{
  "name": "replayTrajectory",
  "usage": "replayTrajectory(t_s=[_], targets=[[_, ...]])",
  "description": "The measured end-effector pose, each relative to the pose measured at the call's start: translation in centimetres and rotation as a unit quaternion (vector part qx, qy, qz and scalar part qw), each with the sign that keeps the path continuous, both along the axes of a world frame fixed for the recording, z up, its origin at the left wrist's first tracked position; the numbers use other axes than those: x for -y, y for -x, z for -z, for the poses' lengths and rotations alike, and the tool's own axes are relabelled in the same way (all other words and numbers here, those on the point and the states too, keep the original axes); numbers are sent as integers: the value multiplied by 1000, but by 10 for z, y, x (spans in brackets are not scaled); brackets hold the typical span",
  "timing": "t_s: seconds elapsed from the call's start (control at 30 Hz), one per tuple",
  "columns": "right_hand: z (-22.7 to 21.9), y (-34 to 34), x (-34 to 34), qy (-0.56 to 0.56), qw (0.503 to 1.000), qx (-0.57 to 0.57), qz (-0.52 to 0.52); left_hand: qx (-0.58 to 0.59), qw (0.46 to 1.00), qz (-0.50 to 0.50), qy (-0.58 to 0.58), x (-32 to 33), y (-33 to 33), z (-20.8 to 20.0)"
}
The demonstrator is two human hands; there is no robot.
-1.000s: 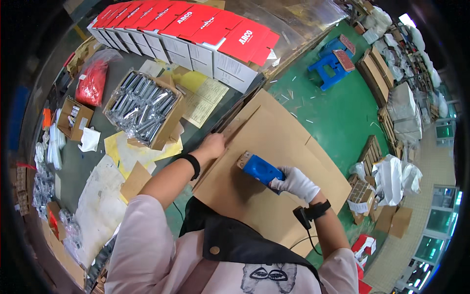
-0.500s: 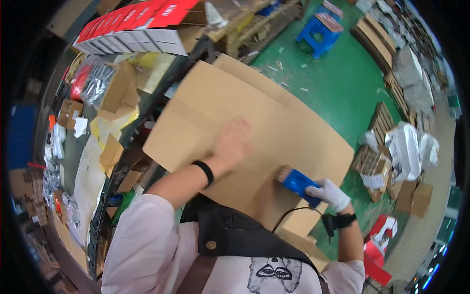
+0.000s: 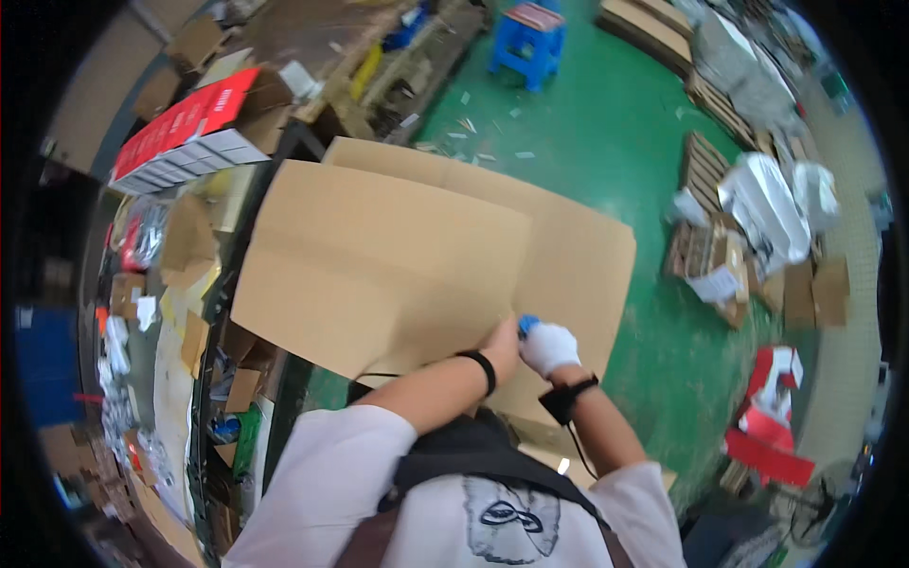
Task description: The person assembles a cardboard box, places multiple red product boxes inside, and seals the package with tape. They then move the sealed box to a stack of other boxes.
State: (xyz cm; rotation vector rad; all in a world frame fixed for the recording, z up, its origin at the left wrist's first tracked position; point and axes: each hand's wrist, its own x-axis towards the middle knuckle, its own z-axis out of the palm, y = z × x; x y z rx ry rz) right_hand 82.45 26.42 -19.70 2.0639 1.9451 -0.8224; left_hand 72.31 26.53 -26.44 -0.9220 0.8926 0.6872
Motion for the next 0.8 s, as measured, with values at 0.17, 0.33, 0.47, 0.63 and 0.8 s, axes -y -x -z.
replayTrajectory(t_s=[0.17,0.33,0.47,0.63,0.8], targets=[[-51,-21,43,-10,962,-102,254,-260,291,648,-654,-19,-1,-26],[-104,36,66,-220,800,-468,304,-75,537,473,-695,-29,91,-127],[-167,138,57,-56,859,-507,51,-154,575,333,-731,-18,242,-176],[-165,196,50,-4,857,-502,118,-543,518,332,-572,43,483,-207],[-137,282,59,-11,854,-495,158,-845,333,352,-228,63,685,-134]])
